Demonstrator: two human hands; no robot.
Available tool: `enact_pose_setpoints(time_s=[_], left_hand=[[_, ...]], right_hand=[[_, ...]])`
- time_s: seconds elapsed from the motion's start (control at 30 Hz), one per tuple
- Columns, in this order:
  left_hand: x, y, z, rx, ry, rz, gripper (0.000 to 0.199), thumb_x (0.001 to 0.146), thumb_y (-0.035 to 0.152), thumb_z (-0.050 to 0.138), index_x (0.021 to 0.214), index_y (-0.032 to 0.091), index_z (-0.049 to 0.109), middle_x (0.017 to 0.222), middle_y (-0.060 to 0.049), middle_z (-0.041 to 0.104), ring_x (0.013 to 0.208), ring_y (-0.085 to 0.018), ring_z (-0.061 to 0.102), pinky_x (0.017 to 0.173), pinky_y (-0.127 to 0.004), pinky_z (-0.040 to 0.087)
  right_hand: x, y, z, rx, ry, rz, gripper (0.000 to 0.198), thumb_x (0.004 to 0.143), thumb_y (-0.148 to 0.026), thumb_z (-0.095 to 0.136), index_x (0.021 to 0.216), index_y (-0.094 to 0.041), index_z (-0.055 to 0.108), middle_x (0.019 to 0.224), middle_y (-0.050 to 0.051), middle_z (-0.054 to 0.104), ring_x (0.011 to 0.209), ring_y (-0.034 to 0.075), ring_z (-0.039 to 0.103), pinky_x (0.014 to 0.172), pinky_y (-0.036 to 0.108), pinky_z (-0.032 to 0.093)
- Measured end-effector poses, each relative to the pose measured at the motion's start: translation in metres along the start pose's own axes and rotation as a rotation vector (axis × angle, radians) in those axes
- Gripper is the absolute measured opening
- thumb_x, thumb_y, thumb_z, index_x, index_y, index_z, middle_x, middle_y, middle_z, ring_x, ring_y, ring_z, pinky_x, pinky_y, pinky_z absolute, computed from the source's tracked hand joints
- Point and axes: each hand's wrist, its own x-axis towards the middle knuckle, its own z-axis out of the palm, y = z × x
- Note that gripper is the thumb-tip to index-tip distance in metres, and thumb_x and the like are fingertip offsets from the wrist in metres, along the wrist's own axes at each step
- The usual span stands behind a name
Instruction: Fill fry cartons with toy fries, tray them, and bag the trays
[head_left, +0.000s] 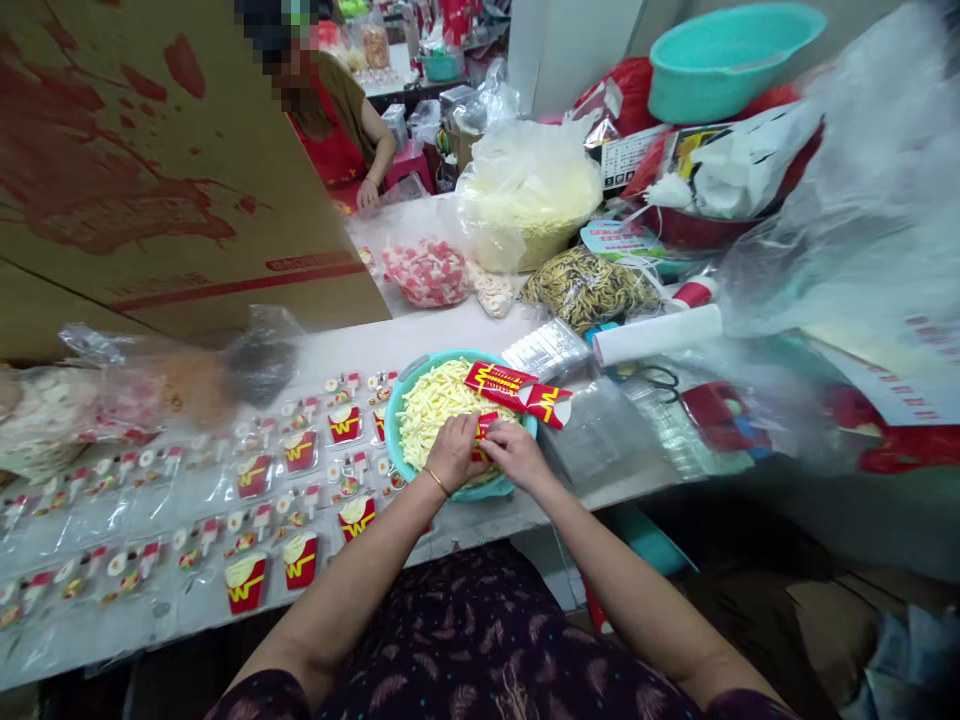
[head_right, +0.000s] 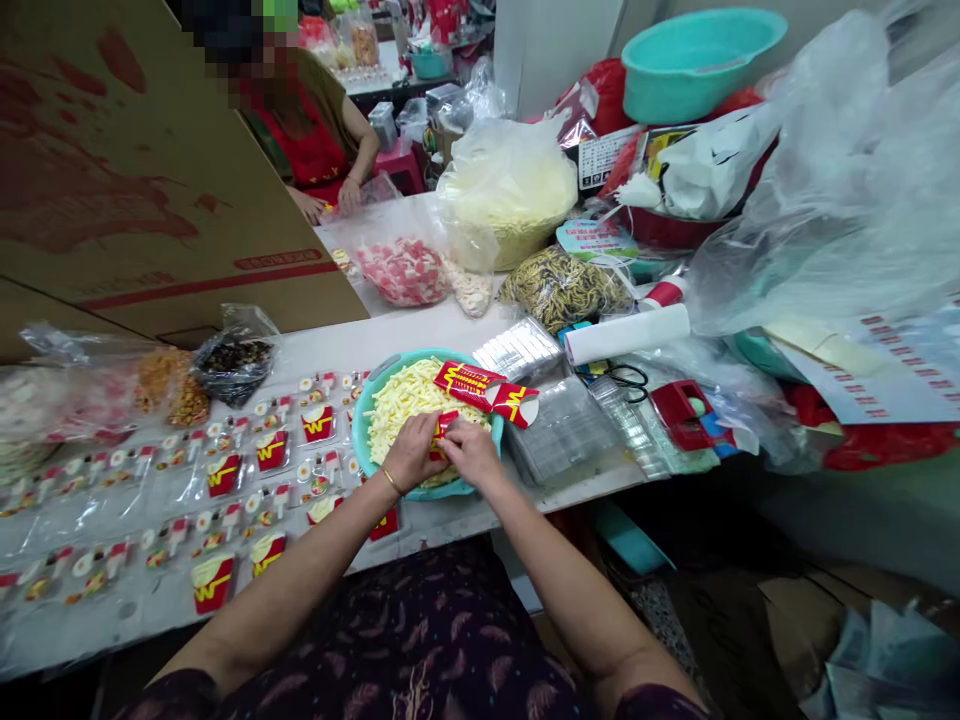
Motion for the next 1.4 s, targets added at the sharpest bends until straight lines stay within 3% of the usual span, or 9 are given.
enact_pose_setpoints(time_s=[0.17,0.3,0.47,0.6,0.77,0.87,0.97,1.17,1.4], left_hand=[[-0.039,-0.018,0.000,0.012,0.010,-0.059,0.069,0.061,0.031,0.065,0.120,0.014,0.035,0.104,-0.012,0.050,0.097,-0.027,0.048,0.084,-0.042,0.041],[-0.074,-0.055,-0.014,-0.006,0.173,-0.189,0.070,0.064,0.039,0.064,0.122,0.015,0.034,0.107,-0.012,0.049,0.099,-0.026,0.048,0.087,-0.041,0.040],[-0.102,-0.085,-0.029,0.036,0.272,-0.290,0.072,0.064,0.045,0.064,0.122,0.015,0.036,0.107,-0.013,0.051,0.100,-0.028,0.049,0.087,-0.043,0.040],[-0.108,-0.094,-0.029,0.020,0.263,-0.298,0.075,0.063,0.047,0.064,0.124,0.014,0.034,0.110,-0.014,0.050,0.101,-0.028,0.048,0.088,-0.044,0.040],[-0.111,-0.101,-0.032,-0.016,0.245,-0.322,0.075,0.063,0.048,0.065,0.123,0.015,0.035,0.108,-0.013,0.050,0.100,-0.028,0.049,0.088,-0.043,0.041],[-0.114,-0.106,-0.038,-0.037,0.241,-0.333,0.075,0.063,0.050,0.063,0.123,0.015,0.035,0.109,-0.013,0.050,0.101,-0.027,0.049,0.088,-0.042,0.040],[-0.117,-0.113,-0.044,-0.047,0.245,-0.343,0.074,0.064,0.051,0.062,0.124,0.017,0.034,0.108,-0.012,0.051,0.101,-0.027,0.049,0.086,-0.043,0.041],[-0.102,-0.115,-0.038,-0.074,0.238,-0.294,0.074,0.063,0.050,0.063,0.123,0.018,0.035,0.107,-0.012,0.051,0.100,-0.028,0.050,0.086,-0.042,0.041],[-0.069,-0.095,-0.033,-0.128,0.171,-0.171,0.074,0.064,0.047,0.063,0.124,0.017,0.034,0.109,-0.012,0.050,0.101,-0.026,0.049,0.087,-0.040,0.041]], right_hand=[[-0.004,-0.006,0.031,0.083,-0.082,0.013,0.022,0.072,-0.024,0.053,0.051,-0.019,0.056,0.056,-0.001,0.053,0.057,0.014,0.051,0.056,0.025,0.041],[0.025,0.005,-0.002,-0.096,-0.020,0.093,0.025,0.075,-0.029,0.051,0.053,-0.018,0.058,0.060,0.001,0.055,0.060,0.013,0.051,0.057,0.025,0.038],[0.056,0.005,-0.031,-0.632,0.043,0.092,0.021,0.080,-0.027,0.047,0.080,-0.014,0.064,0.083,0.010,0.061,0.078,0.019,0.054,0.070,0.029,0.038],[0.056,-0.016,0.017,-0.737,-0.088,-0.099,0.030,0.084,-0.028,0.041,0.105,-0.013,0.057,0.102,0.014,0.058,0.094,0.023,0.049,0.083,0.034,0.035],[0.072,-0.041,0.106,-0.739,-0.300,-0.078,0.062,0.072,-0.039,0.058,0.127,-0.019,0.038,0.123,0.013,0.046,0.107,0.029,0.040,0.083,0.042,0.036],[0.083,-0.041,0.124,-0.787,-0.379,-0.112,0.041,0.073,-0.026,0.056,0.113,-0.023,0.051,0.115,0.011,0.050,0.104,0.028,0.043,0.080,0.040,0.038],[0.083,-0.030,0.109,-0.682,-0.385,-0.103,0.027,0.074,-0.016,0.051,0.099,-0.020,0.060,0.102,0.010,0.056,0.096,0.023,0.050,0.077,0.034,0.042],[0.067,0.008,0.046,-0.118,-0.219,-0.105,0.035,0.071,-0.022,0.059,0.106,-0.020,0.059,0.106,0.007,0.060,0.098,0.020,0.054,0.087,0.034,0.041],[0.046,0.017,0.021,0.225,-0.124,0.189,0.047,0.062,-0.031,0.066,0.107,-0.019,0.057,0.105,0.006,0.061,0.093,0.020,0.057,0.081,0.035,0.045]])
